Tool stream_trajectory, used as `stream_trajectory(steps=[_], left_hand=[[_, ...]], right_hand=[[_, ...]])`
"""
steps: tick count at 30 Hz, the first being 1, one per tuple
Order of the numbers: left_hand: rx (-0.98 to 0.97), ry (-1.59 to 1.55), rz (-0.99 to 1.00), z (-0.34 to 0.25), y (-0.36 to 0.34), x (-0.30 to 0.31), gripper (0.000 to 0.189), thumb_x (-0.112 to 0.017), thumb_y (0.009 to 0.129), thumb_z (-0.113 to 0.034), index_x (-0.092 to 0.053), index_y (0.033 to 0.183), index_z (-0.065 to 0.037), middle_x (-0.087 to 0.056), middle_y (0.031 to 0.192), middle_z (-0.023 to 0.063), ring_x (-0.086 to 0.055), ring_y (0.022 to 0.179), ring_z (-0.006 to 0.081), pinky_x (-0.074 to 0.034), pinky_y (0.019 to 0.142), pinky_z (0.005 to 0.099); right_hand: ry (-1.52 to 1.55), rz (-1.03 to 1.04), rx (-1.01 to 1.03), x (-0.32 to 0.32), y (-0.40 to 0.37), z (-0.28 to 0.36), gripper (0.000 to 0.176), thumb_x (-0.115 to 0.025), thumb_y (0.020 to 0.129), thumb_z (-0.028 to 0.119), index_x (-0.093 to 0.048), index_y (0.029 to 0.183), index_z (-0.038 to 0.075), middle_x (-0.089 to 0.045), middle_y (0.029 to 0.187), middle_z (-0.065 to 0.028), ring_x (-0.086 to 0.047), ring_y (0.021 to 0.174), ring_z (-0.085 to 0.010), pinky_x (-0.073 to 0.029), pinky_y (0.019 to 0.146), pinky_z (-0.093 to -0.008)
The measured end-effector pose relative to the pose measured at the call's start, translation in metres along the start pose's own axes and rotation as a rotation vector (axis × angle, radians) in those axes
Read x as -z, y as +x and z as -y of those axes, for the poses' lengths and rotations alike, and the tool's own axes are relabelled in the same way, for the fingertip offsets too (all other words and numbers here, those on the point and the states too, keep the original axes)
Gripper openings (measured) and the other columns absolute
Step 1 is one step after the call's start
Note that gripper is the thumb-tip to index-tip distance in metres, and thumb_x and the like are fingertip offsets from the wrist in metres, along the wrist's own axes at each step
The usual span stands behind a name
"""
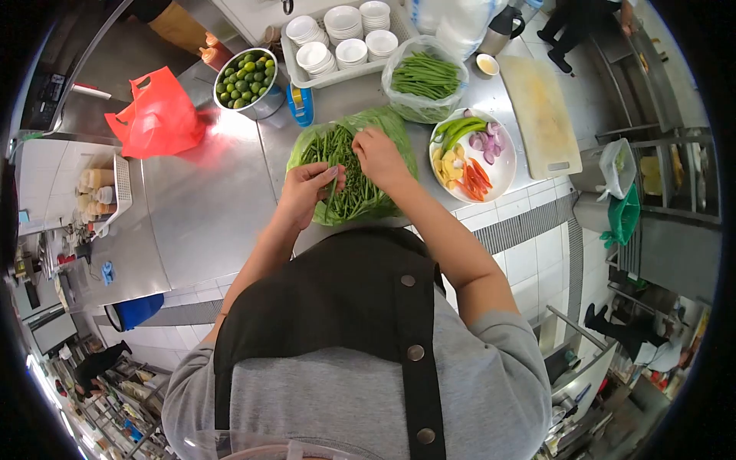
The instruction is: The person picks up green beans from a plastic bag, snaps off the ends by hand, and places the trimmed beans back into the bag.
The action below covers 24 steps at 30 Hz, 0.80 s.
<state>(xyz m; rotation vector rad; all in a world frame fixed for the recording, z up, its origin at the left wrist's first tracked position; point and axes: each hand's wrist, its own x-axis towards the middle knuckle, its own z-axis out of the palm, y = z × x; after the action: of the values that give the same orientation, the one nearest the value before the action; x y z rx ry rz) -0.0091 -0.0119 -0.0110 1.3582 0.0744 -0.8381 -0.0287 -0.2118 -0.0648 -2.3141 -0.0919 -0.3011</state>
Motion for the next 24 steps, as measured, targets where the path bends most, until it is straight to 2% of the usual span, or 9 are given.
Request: stream_trajectory(steps=[2,3,5,6,12,15,18,21,24], left_hand=[[0.014,-0.038,-0.007,-0.008,-0.003,0.001,0.017,-0.065,0.096,-0.011,-0.071,0.102,0.005,-0.074,0.092,0.0095,-0.066,0.076,0.0110,-0.044,0.062,0.0229],[0.016,-0.031,-0.010,-0.011,-0.004,0.002,0.019,-0.065,0.096,-0.011,-0.070,0.103,0.006,-0.073,0.093,0.0115,-0.068,0.079,0.0143,-0.049,0.067,0.0256],[0.021,-0.022,-0.014,-0.013,-0.005,0.005,0.022,-0.065,0.097,-0.012,-0.069,0.107,0.007,-0.073,0.095,0.0154,-0.072,0.086,0.0209,-0.058,0.077,0.0312],[0.010,0.023,-0.011,-0.012,-0.004,0.005,0.023,-0.065,0.097,-0.012,-0.069,0.107,0.008,-0.073,0.094,0.0157,-0.072,0.085,0.0210,-0.058,0.076,0.0304],[-0.038,0.196,0.015,-0.007,-0.004,0.000,0.020,-0.065,0.096,-0.011,-0.071,0.103,0.007,-0.074,0.089,0.0120,-0.072,0.081,0.0187,-0.055,0.072,0.0273],[-0.153,0.389,-0.006,-0.010,-0.010,-0.003,0.018,-0.065,0.096,-0.011,-0.073,0.099,0.006,-0.075,0.084,0.0088,-0.072,0.080,0.0166,-0.054,0.072,0.0266],[-0.267,0.578,-0.046,-0.006,-0.011,-0.001,0.018,-0.064,0.096,-0.010,-0.073,0.098,0.005,-0.075,0.083,0.0081,-0.072,0.080,0.0158,-0.054,0.074,0.0266],[-0.259,0.492,-0.041,0.001,-0.002,0.015,0.018,-0.062,0.097,-0.010,-0.072,0.102,0.006,-0.075,0.088,0.0109,-0.072,0.082,0.0176,-0.055,0.076,0.0272],[-0.186,0.104,-0.049,-0.008,0.001,0.022,0.021,-0.061,0.099,-0.011,-0.069,0.110,0.005,-0.074,0.096,0.0135,-0.072,0.087,0.0200,-0.057,0.080,0.0293]], right_hand=[[0.194,0.229,-0.099,0.003,-0.004,0.003,0.009,-0.063,0.088,0.006,-0.067,0.095,0.001,-0.062,0.092,-0.0140,-0.062,0.082,-0.0330,-0.051,0.072,-0.0413],[0.286,0.344,-0.149,0.006,-0.004,0.006,0.011,-0.064,0.088,0.007,-0.068,0.095,0.001,-0.062,0.091,-0.0135,-0.062,0.079,-0.0320,-0.051,0.072,-0.0404],[0.508,0.246,-0.246,0.015,0.002,0.024,0.013,-0.066,0.086,0.009,-0.070,0.097,0.002,-0.062,0.087,-0.0120,-0.061,0.074,-0.0281,-0.050,0.070,-0.0380],[0.621,0.197,-0.294,0.020,0.006,0.035,0.014,-0.068,0.086,0.009,-0.071,0.098,0.003,-0.062,0.085,-0.0113,-0.061,0.071,-0.0261,-0.050,0.069,-0.0368],[0.318,0.225,0.007,0.037,0.022,0.053,0.015,-0.070,0.088,0.014,-0.067,0.092,0.000,-0.058,0.079,-0.0077,-0.058,0.071,-0.0159,-0.047,0.066,-0.0300],[0.474,0.273,-0.128,0.026,0.020,0.041,0.017,-0.071,0.089,0.016,-0.065,0.087,0.000,-0.061,0.081,-0.0062,-0.057,0.072,-0.0130,-0.045,0.066,-0.0290],[0.996,0.433,-0.433,0.020,0.015,0.031,0.013,-0.072,0.090,0.015,-0.066,0.087,0.003,-0.063,0.082,-0.0021,-0.053,0.072,-0.0095,-0.044,0.067,-0.0262],[1.118,0.268,-0.581,0.011,0.010,0.028,0.013,-0.070,0.092,0.015,-0.067,0.086,0.004,-0.063,0.079,0.0007,-0.053,0.072,-0.0082,-0.045,0.067,-0.0261],[0.422,0.273,-0.378,0.009,0.003,0.017,0.016,-0.067,0.095,0.017,-0.070,0.092,0.002,-0.065,0.082,0.0011,-0.056,0.075,-0.0076,-0.047,0.068,-0.0250]])
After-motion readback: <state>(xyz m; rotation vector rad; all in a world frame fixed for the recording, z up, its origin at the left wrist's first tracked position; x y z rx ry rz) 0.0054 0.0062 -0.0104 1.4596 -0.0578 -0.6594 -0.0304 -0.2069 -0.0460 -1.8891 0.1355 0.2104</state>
